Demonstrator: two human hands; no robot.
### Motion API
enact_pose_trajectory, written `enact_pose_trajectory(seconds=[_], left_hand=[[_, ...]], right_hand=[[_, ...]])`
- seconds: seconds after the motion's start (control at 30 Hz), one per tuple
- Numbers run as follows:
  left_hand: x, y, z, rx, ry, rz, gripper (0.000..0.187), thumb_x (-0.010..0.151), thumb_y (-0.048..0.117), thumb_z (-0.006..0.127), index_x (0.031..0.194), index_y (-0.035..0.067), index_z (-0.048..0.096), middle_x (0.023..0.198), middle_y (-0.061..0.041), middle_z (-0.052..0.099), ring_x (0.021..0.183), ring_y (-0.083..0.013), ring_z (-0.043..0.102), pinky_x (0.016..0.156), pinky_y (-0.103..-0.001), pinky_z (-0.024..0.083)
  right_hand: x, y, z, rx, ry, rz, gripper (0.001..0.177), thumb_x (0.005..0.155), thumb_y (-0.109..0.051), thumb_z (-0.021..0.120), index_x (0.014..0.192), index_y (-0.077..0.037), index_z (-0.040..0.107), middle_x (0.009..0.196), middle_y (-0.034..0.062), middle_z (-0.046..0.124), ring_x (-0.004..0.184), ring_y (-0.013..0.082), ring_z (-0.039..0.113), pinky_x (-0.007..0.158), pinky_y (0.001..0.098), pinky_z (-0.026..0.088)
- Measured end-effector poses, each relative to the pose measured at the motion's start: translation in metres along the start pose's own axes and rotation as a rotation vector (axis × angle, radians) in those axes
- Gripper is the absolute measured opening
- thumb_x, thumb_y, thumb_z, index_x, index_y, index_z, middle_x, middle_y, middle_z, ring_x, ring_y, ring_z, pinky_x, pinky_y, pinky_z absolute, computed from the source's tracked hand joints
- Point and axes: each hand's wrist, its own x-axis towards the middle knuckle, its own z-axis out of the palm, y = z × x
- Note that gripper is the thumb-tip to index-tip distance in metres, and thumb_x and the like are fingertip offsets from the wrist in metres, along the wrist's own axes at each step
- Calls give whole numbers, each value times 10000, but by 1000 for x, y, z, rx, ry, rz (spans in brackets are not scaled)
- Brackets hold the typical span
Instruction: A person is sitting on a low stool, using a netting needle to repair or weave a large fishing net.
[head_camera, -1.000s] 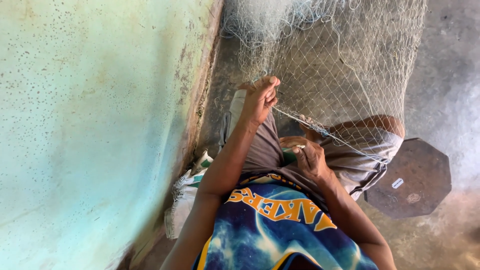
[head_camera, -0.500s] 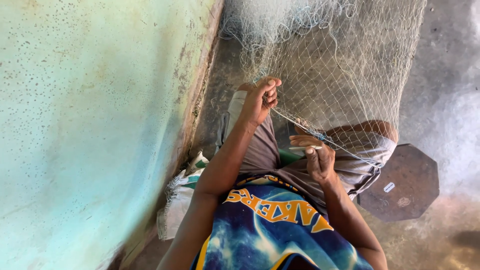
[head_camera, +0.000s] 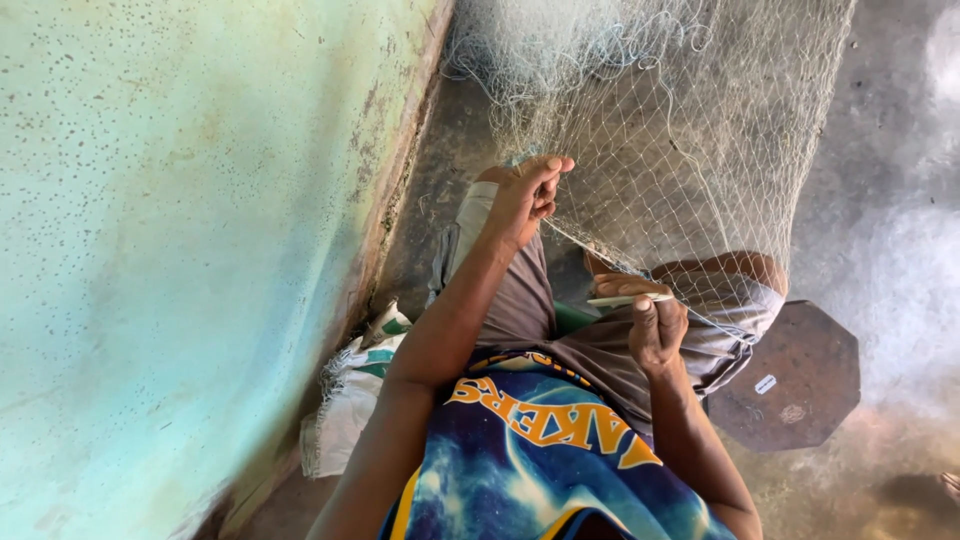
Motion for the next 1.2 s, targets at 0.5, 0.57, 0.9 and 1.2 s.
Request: enact_pose_trajectory(seconds=[0.5,0.57,0.9,1.2], left_hand=[[-3,-2,0,51,-22,1,173,922,126,789,1012,0,712,569,54,418,477,-11,406,484,-184,369],[-1,-10,-6,62,-18,18,179,926,134,789,1016,5,703,571,52,420,486,-12,409,490,-187,372],[-19,14,18,312,-98,170,183,973,157,697,818,79,637,562,41,362,481,-20,380,463,-185,344],[-28,20,31,734,-135,368,469,984,566,570,669,253,420,521,99,318,425,-53,228,409,-256,218]], right_hand=[[-5,11,-37,-99,-32,-15,398,1108,-223,414,986,112,592,881,273,710,843,452,736,770,545,592],[12,5,-45,-121,-77,-33,375,1110,-207,414,1012,104,598,878,269,705,825,441,730,760,550,591],[165,-54,-20,-299,-404,15,217,1122,-70,463,1036,64,611,769,207,690,597,350,692,608,453,576],[278,-15,73,-369,-792,326,237,1156,-121,403,1077,29,569,840,163,711,683,223,746,531,294,618]])
